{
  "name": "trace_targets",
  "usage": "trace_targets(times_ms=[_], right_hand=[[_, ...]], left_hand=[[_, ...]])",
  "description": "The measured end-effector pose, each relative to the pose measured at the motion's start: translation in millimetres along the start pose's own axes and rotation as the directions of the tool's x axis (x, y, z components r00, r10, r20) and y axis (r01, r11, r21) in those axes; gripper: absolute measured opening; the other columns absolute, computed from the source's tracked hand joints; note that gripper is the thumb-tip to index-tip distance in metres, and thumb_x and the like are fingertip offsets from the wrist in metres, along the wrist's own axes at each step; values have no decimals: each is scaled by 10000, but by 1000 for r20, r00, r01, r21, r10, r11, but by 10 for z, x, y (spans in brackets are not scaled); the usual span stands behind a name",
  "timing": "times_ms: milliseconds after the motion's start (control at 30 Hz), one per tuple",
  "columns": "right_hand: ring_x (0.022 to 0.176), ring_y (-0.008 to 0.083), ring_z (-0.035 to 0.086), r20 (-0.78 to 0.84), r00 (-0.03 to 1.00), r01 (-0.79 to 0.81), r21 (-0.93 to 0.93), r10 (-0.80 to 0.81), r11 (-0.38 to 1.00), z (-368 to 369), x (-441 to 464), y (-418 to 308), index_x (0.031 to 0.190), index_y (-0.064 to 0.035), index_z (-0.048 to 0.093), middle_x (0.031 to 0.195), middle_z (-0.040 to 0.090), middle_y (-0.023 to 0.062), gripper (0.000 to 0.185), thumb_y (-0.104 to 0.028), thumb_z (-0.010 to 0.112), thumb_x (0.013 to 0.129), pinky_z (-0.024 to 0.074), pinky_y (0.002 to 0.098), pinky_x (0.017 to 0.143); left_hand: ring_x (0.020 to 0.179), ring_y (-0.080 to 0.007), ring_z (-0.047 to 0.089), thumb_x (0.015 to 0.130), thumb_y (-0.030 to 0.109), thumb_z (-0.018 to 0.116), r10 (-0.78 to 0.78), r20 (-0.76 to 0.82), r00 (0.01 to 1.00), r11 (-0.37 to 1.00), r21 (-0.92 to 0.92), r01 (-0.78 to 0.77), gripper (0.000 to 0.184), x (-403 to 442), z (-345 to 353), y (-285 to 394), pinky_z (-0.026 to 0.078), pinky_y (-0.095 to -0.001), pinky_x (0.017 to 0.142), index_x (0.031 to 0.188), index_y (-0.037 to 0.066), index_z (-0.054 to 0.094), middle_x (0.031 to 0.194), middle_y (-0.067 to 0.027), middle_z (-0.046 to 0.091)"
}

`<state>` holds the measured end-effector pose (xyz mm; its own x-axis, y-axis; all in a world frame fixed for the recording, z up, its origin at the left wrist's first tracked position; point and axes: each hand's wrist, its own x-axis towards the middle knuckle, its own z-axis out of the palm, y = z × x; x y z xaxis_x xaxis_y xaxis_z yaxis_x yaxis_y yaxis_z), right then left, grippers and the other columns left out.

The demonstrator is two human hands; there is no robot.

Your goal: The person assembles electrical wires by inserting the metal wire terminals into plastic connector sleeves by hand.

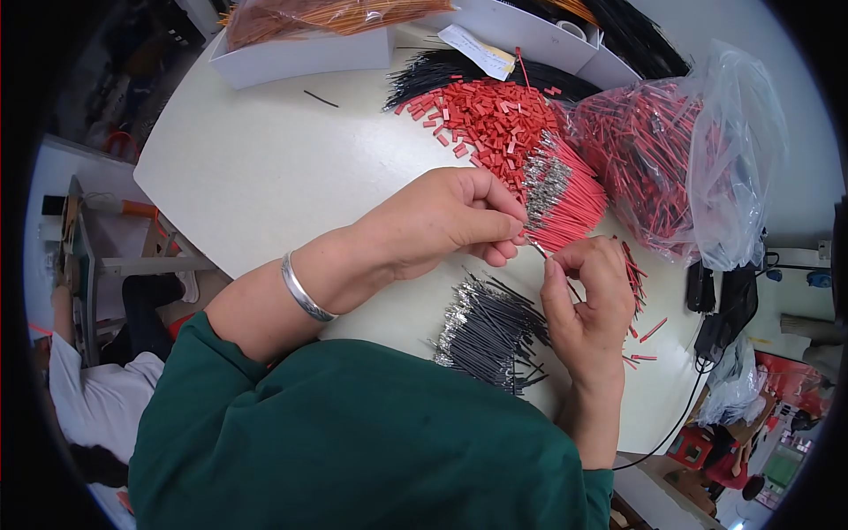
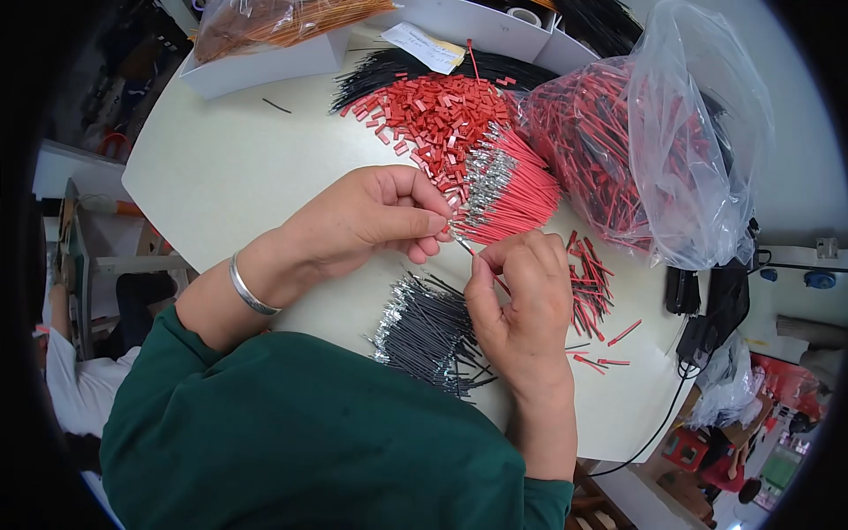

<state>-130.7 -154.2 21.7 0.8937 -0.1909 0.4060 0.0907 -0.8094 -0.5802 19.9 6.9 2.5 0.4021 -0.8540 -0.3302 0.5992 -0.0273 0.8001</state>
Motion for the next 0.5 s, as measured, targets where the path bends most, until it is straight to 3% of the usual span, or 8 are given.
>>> trace_targets(times_ms=[133,233,433,500], right_hand=[[743,259,534,70,993,-102,120,94,987,-13,-16,-16,820,-27,592,789,583,85,139,52,699,780,425,374,686],[748,263,534,73,995,-81,84,75,993,-24,-11,9,819,-29,596,793,584,85,144,55,703,772,427,375,688],[758,275,530,-16,992,119,-99,-121,988,-12,20,-26,832,-30,615,789,583,82,154,53,718,753,429,388,692],[742,252,540,9,997,75,-25,-74,997,-23,12,-11,842,-21,623,791,587,81,131,45,714,775,439,368,680]], left_hand=[[803,-135,694,962,62,707,32,-2,999,999,36,-32,131,3,-3,-9,593,-276,741,1057,0,640,938,-80,704],[795,-132,690,961,64,709,35,1,999,999,34,-35,130,-5,8,3,590,-274,735,1053,2,640,935,-79,705],[780,-128,682,960,60,706,-5,-13,1000,999,50,5,120,-11,11,24,582,-268,729,1043,2,642,929,-80,706],[779,-127,681,959,55,704,10,-14,1000,998,60,-9,114,-9,13,19,582,-267,729,1040,1,643,926,-79,706]])
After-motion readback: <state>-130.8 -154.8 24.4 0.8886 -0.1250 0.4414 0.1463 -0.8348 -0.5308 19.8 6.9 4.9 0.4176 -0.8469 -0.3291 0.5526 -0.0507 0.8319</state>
